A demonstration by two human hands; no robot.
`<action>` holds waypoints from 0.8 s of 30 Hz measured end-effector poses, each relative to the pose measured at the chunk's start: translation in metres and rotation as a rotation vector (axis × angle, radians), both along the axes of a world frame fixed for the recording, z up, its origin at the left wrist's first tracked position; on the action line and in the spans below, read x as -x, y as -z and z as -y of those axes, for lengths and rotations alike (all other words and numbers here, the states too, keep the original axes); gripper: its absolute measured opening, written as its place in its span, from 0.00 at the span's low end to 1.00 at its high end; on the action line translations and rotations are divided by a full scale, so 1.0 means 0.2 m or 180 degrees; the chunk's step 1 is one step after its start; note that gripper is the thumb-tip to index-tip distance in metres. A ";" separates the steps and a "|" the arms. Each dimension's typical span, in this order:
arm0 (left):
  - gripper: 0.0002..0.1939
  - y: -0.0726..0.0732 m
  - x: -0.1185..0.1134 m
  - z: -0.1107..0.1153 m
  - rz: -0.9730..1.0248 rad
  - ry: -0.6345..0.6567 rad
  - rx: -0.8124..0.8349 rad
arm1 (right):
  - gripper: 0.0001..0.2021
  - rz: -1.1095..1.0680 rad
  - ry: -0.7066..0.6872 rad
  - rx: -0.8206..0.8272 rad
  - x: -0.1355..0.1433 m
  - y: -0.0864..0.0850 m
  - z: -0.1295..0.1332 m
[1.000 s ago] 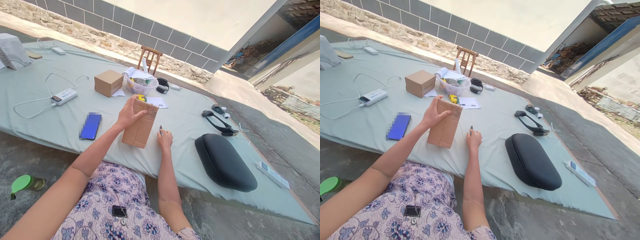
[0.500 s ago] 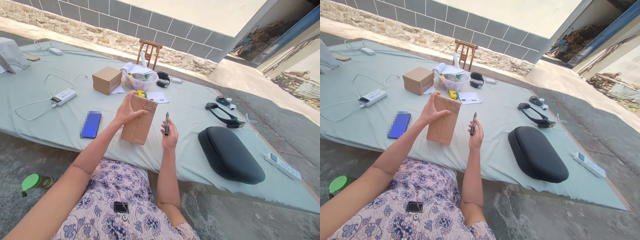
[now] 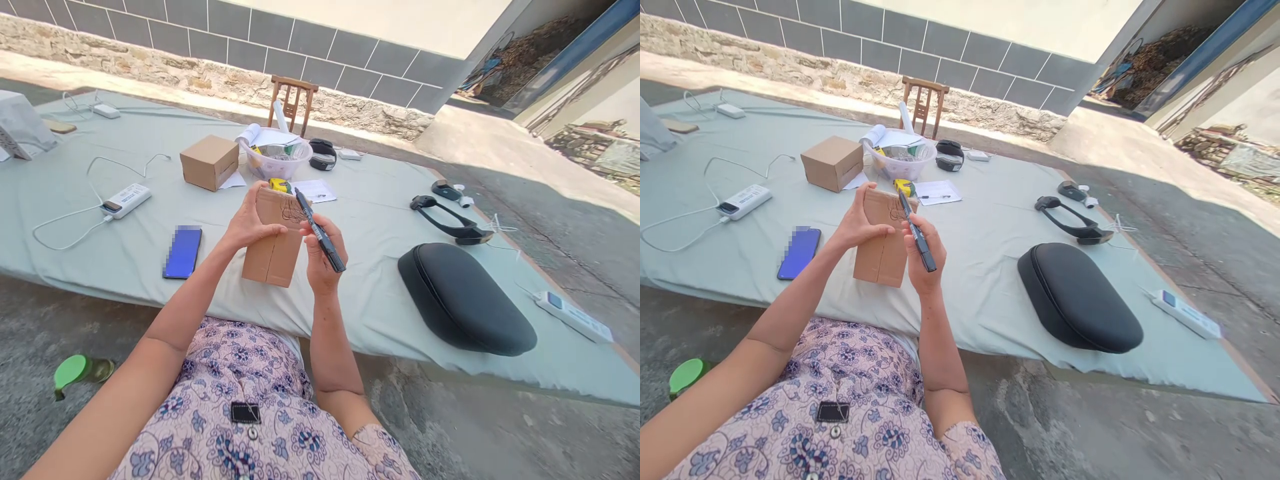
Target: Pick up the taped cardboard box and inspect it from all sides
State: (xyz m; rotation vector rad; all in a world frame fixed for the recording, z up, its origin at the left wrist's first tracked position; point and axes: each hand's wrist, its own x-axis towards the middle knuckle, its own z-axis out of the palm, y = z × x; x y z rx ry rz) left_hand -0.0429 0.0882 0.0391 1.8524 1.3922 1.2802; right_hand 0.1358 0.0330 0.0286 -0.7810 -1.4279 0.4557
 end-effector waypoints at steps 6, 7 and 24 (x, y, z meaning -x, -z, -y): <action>0.54 0.01 0.01 0.00 0.0046 0.0086 0.0000 | 0.16 0.0191 0.0281 -0.0283 -0.04 0.08 0.03; 0.54 0.01 0.02 0.00 0.0045 0.0093 0.0008 | 0.17 0.0150 0.0505 -0.0330 -0.06 0.09 0.04; 0.57 0.04 -0.02 0.02 0.0550 0.0310 0.0060 | 0.23 0.2047 0.1478 0.1255 -0.30 0.37 -0.34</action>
